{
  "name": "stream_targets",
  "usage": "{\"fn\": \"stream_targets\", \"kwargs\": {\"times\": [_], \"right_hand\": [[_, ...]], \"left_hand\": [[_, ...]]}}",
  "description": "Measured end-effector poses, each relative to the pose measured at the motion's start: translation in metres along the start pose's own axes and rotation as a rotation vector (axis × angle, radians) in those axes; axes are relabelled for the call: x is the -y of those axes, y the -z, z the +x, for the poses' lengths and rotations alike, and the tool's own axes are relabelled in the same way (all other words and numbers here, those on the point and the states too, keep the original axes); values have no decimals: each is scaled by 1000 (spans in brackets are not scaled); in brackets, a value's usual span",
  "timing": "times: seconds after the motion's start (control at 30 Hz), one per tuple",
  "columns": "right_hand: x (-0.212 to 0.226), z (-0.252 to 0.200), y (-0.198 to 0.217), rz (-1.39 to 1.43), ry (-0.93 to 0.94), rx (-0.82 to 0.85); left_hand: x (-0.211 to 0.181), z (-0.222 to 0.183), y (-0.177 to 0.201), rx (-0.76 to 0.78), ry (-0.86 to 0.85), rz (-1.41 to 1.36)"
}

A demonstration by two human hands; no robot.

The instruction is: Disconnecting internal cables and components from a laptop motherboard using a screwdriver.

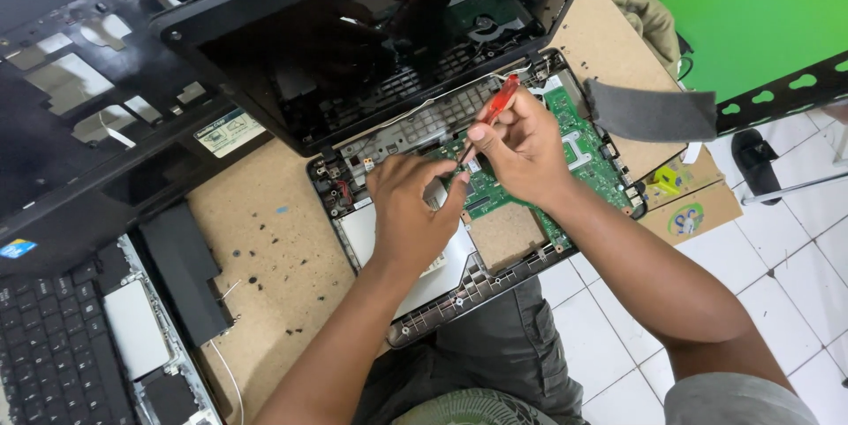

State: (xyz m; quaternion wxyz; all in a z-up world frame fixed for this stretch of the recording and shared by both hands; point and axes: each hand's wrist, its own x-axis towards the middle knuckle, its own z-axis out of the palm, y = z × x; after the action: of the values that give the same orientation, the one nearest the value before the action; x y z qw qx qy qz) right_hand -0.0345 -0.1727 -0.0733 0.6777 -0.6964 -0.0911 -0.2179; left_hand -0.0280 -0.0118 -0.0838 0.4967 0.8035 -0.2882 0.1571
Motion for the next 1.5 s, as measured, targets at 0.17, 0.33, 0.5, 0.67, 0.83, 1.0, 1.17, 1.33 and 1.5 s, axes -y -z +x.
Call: {"fn": "stream_targets", "kwargs": {"times": [0.17, 0.33, 0.5, 0.67, 0.83, 1.0, 1.17, 1.33, 1.5], "right_hand": [[4, 0, -3, 3, 7, 11], [6, -1, -2, 21, 11, 16], [8, -1, -1, 82, -41, -12], [11, -1, -2, 101, -64, -28], [12, -1, 0, 145, -89, -30], [11, 0, 2, 219, -135, -26], [13, 2, 10, 263, -112, -18], [15, 3, 12, 296, -95, -19], [14, 2, 12, 292, -55, 14]], "left_hand": [[-2, 0, 0, -11, 26, -4], [-2, 0, 0, -15, 56, -22], [-3, 2, 3, 5, 86, -24], [-6, 3, 5, 21, 114, -29], [-11, 5, 8, -17, 131, -134], [-16, 6, 9, 11, 281, -382], [-30, 13, 19, 47, 371, -489], [-37, 17, 22, 86, 425, -562], [-33, 16, 22, 111, 456, -581]]}}
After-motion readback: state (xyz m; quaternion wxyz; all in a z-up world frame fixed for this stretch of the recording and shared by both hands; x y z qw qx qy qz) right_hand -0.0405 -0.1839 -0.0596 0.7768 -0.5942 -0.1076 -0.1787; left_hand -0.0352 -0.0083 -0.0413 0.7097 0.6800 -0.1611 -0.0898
